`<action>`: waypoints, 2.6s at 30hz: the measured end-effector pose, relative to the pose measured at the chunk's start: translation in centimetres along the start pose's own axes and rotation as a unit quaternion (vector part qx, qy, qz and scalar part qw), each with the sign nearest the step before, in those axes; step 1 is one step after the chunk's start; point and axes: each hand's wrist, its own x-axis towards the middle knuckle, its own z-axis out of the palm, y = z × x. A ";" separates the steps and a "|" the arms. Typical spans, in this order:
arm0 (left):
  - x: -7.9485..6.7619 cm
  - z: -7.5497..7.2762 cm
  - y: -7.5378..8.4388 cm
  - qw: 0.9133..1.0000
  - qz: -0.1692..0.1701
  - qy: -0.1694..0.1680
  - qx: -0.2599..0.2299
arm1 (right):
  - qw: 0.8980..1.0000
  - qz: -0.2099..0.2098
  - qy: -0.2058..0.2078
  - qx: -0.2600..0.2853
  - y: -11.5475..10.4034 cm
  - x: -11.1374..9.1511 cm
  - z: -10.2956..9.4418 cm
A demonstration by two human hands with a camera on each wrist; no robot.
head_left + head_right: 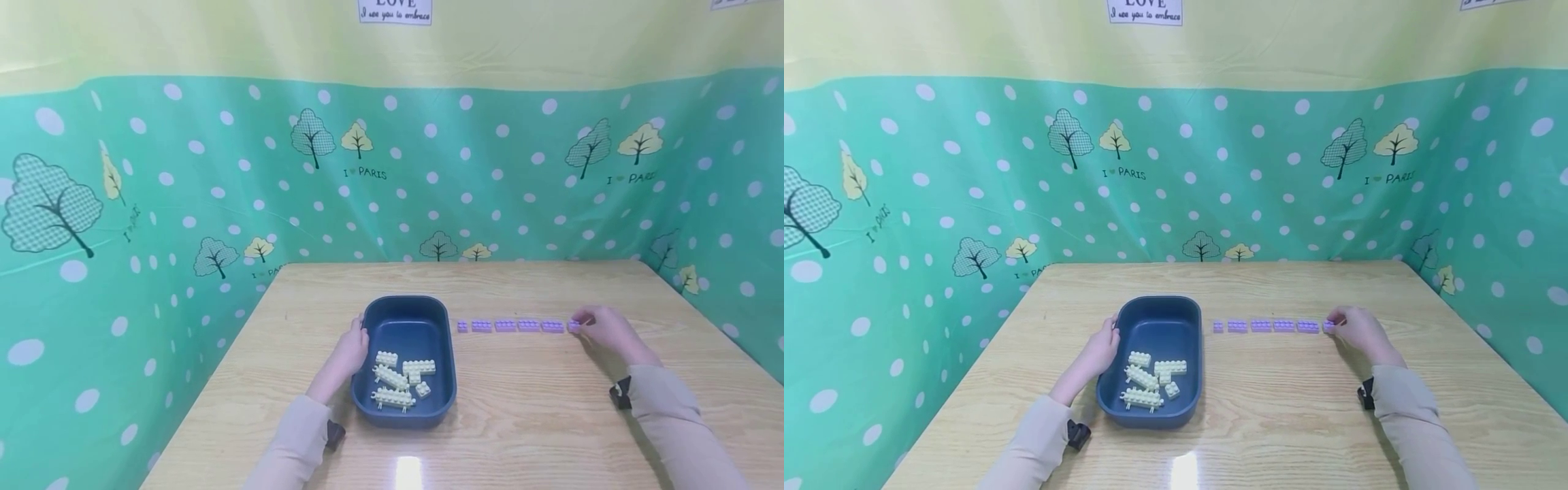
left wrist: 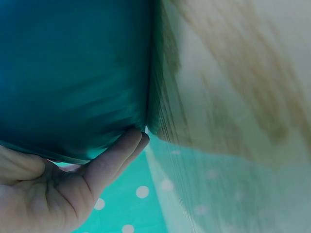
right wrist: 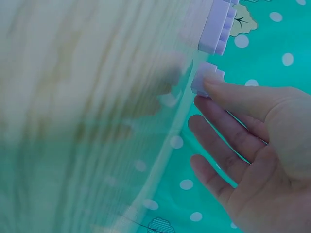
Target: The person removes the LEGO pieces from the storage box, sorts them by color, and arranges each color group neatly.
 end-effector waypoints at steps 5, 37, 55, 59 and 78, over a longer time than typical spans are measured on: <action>0.0 0.0 0.0 1.000 0.001 -0.001 0.002 | 1.000 -0.004 -0.003 -0.007 0.2 0.2 0.0; 0.0 -0.1 0.2 1.000 0.007 -0.001 -0.005 | 1.000 0.006 -0.021 0.015 -0.4 -0.3 -0.3; 0.0 -0.2 0.0 1.000 0.000 0.002 -0.005 | 0.997 -0.063 0.028 -0.018 -7.9 -0.7 -0.8; 0.1 -0.1 0.1 1.000 0.000 0.001 -0.003 | 0.995 -0.088 0.034 -0.020 -9.8 -0.5 0.0; 0.0 -0.2 0.1 1.000 0.003 0.006 -0.005 | 0.978 -0.208 0.027 0.013 -19.8 1.6 5.0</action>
